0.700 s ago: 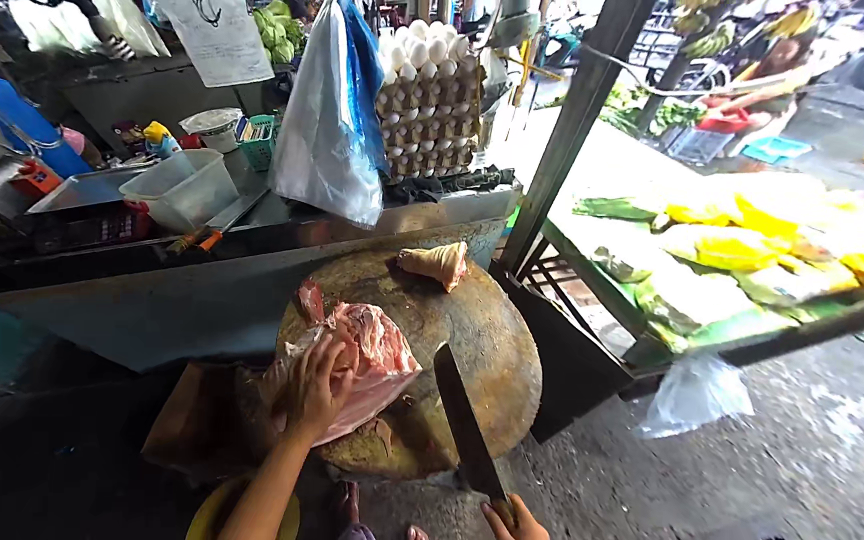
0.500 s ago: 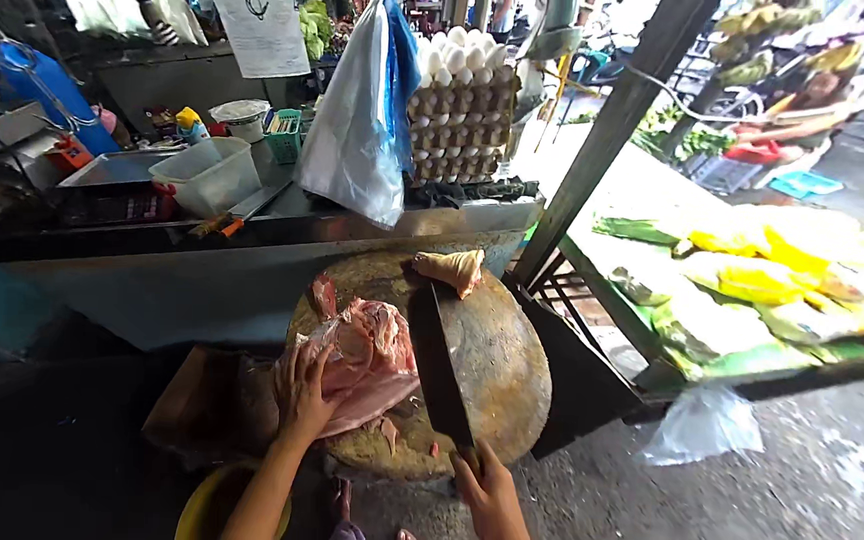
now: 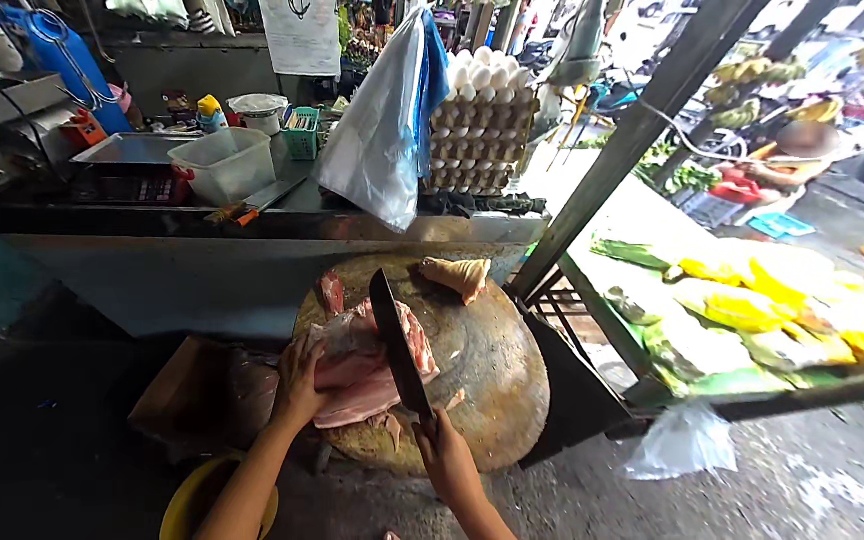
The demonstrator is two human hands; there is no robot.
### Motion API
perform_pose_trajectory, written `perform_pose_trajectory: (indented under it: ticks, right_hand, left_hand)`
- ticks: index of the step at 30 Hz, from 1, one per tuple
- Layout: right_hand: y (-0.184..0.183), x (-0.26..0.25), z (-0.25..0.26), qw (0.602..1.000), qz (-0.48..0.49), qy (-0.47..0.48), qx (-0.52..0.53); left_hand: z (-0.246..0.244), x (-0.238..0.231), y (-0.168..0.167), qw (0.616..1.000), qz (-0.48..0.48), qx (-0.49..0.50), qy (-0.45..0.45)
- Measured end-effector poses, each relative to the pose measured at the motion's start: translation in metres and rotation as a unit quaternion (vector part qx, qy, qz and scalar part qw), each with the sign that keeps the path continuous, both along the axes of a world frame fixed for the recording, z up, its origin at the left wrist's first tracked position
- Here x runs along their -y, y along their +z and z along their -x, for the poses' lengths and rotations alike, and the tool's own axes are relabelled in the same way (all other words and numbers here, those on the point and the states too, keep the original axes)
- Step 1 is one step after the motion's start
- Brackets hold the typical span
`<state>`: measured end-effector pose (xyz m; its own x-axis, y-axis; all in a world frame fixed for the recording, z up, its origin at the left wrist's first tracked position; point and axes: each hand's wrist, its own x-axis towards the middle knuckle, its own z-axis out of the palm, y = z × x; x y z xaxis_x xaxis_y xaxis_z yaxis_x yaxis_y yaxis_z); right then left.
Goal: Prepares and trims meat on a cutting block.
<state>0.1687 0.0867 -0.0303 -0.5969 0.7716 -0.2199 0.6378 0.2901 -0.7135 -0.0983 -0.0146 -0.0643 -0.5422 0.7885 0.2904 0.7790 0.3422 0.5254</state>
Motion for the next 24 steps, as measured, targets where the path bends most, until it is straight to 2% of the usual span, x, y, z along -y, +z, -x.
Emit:
perform_pose_trajectory:
  ticks: [3, 5, 8, 10, 11, 13, 16, 20, 24]
  right_hand:
    - [-0.010, 0.005, -0.004, 1.000, -0.003, -0.017, -0.018]
    - [-0.016, 0.005, -0.005, 0.999, 0.001, -0.030, -0.033]
    - [-0.019, 0.004, -0.008, 0.998, 0.013, -0.045, -0.047]
    - [-0.020, 0.005, -0.013, 0.996, 0.027, -0.058, -0.062]
    - [-0.020, 0.007, -0.016, 0.994, 0.034, -0.069, -0.077]
    - [-0.020, 0.015, -0.023, 0.990, 0.053, -0.093, -0.097]
    - [-0.026, 0.038, -0.041, 0.984, 0.072, -0.125, -0.101]
    - [-0.041, 0.063, -0.062, 0.978, 0.060, -0.168, -0.105]
    - [-0.048, 0.064, -0.065, 0.969, 0.073, -0.208, -0.110]
  left_hand:
    - [0.009, 0.007, -0.009, 0.997, -0.070, 0.032, -0.026]
    - [0.009, 0.011, -0.007, 0.984, -0.114, 0.132, -0.024]
    - [0.022, 0.018, 0.009, 0.923, -0.159, 0.350, -0.004]
    - [0.040, 0.020, 0.015, 0.890, -0.142, 0.434, 0.010]
    - [0.050, 0.018, 0.019, 0.885, -0.113, 0.452, 0.006]
    - [0.061, 0.008, 0.025, 0.895, -0.057, 0.442, -0.003]
    - [0.058, -0.004, 0.026, 0.934, 0.018, 0.357, 0.000]
    - [0.035, 0.010, 0.024, 0.947, 0.023, 0.316, -0.046]
    - [-0.026, 0.037, 0.029, 0.939, 0.012, 0.332, -0.093]
